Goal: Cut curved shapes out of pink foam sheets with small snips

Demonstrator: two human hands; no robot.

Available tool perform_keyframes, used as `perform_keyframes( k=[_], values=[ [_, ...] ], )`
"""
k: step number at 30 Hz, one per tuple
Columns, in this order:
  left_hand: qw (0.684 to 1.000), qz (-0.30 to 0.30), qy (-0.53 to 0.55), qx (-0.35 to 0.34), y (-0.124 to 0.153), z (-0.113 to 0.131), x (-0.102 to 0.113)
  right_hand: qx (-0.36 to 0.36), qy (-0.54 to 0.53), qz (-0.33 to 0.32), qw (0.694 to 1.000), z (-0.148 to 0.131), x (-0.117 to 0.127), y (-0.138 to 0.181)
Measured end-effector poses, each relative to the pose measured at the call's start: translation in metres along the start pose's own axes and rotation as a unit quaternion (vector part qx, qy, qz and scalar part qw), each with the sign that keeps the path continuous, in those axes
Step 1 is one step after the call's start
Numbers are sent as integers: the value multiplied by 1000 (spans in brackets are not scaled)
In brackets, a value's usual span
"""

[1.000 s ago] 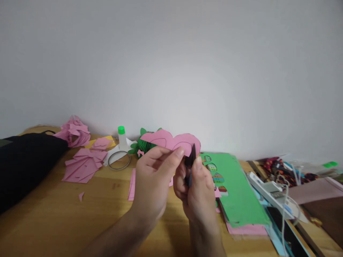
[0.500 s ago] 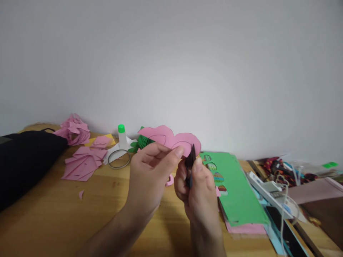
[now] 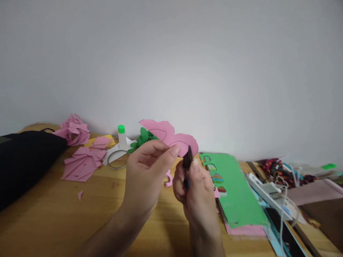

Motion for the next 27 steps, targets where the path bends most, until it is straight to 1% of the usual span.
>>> perform_keyframes(
  k=[3, 9, 21, 23, 27],
  values=[
    [1000, 1, -7, 10, 0, 2, 0, 0, -7, -5, 1000, 0, 0, 0],
    [1000, -9, -19, 7, 0, 4, 0, 1, -13, -12, 1000, 2, 1, 0],
    [1000, 7, 15, -2, 0, 5, 0, 3, -2, -21, 1000, 0, 0, 0],
    [1000, -10, 6, -12, 0, 3, 0, 5, -3, -21, 1000, 1, 0, 0],
    [996, -56, -11, -66, 0, -2, -2, 1, -11, -8, 1000, 1, 1, -1]
  ],
)
Point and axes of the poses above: each hand's wrist, its own y-axis away from the middle knuckle, its own x-axis out of the back of the hand, z = x × y, the point moved 2 cm from there along -y, towards the middle knuckle, and after that the axes turned 8 degrees about -y, right-handed, at the moved point
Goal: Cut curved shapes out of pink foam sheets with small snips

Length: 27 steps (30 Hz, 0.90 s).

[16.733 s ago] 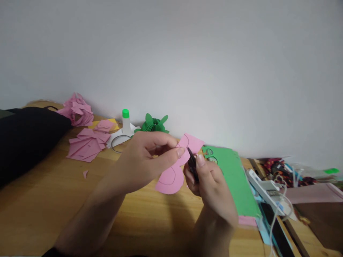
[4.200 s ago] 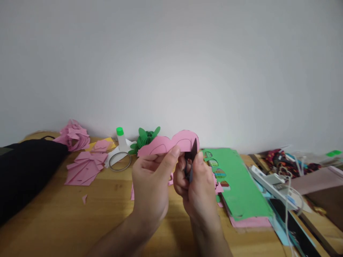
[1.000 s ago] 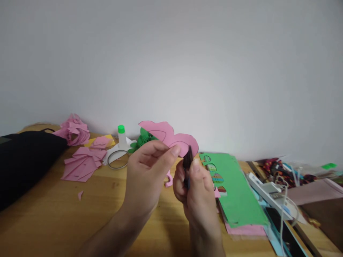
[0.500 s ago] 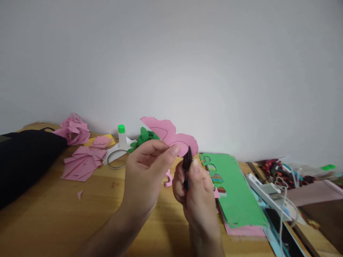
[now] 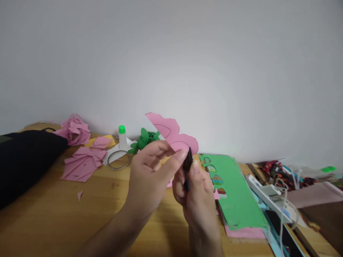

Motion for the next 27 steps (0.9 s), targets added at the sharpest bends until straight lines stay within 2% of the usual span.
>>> perform_keyframes(
  k=[6, 11, 16, 27],
  values=[
    [999, -15, -39, -29, -1, 0, 2, -10, 3, -1, 1000, -1, 1, 1],
    [993, -75, -91, 0, -2, 6, 7, -14, 17, -3, 1000, -3, 5, 1],
    [990, -101, -101, 3, -4, 5, 9, -15, 24, -3, 1000, -6, 7, 1],
    [990, -87, -110, 5, -4, 6, 7, -16, 29, 2, 999, -5, 5, 2]
  ],
)
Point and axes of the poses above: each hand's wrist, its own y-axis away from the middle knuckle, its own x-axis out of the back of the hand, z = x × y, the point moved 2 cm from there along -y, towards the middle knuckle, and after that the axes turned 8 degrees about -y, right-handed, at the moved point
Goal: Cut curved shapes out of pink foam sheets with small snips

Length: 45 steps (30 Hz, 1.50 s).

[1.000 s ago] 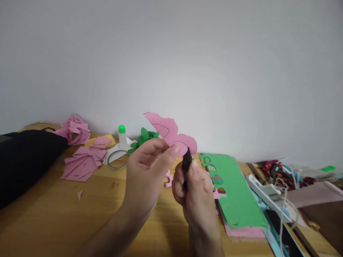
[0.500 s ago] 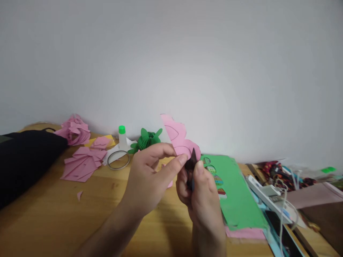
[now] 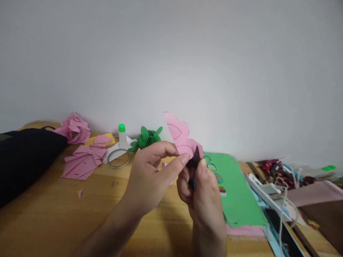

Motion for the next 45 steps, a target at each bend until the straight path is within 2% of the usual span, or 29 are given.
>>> perform_keyframes(
  k=[15, 26, 35, 45],
  values=[
    [1000, 1, 22, 8, 0, -1, 0, -3, -27, -13, 1000, 1, 2, 0],
    [999, -1, 23, 23, 2, 0, 0, -2, 3, 0, 1000, 1, 2, 0],
    [999, 37, 23, 3, 0, 0, 1, -11, 11, -1, 1000, 0, 2, 2],
    [998, 49, 39, 3, 1, 3, 1, -8, 16, -4, 1000, 1, 2, 3]
  ],
)
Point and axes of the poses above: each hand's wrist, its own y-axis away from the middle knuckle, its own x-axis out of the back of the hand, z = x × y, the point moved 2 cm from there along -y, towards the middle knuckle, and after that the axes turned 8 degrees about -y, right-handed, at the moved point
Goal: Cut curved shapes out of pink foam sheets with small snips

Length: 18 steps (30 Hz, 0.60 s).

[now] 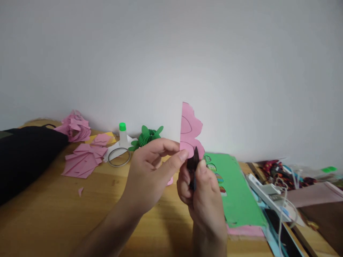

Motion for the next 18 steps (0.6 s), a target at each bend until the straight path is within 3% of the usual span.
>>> perform_keyframes(
  k=[6, 18],
  values=[
    [1000, -2, 22, 22, 1, 2, 0, 6, 5, 5, 1000, 1, -1, -1],
    [999, 2, 47, -2, 0, -1, 0, -6, -26, -12, 1000, 1, -3, 0]
  ],
)
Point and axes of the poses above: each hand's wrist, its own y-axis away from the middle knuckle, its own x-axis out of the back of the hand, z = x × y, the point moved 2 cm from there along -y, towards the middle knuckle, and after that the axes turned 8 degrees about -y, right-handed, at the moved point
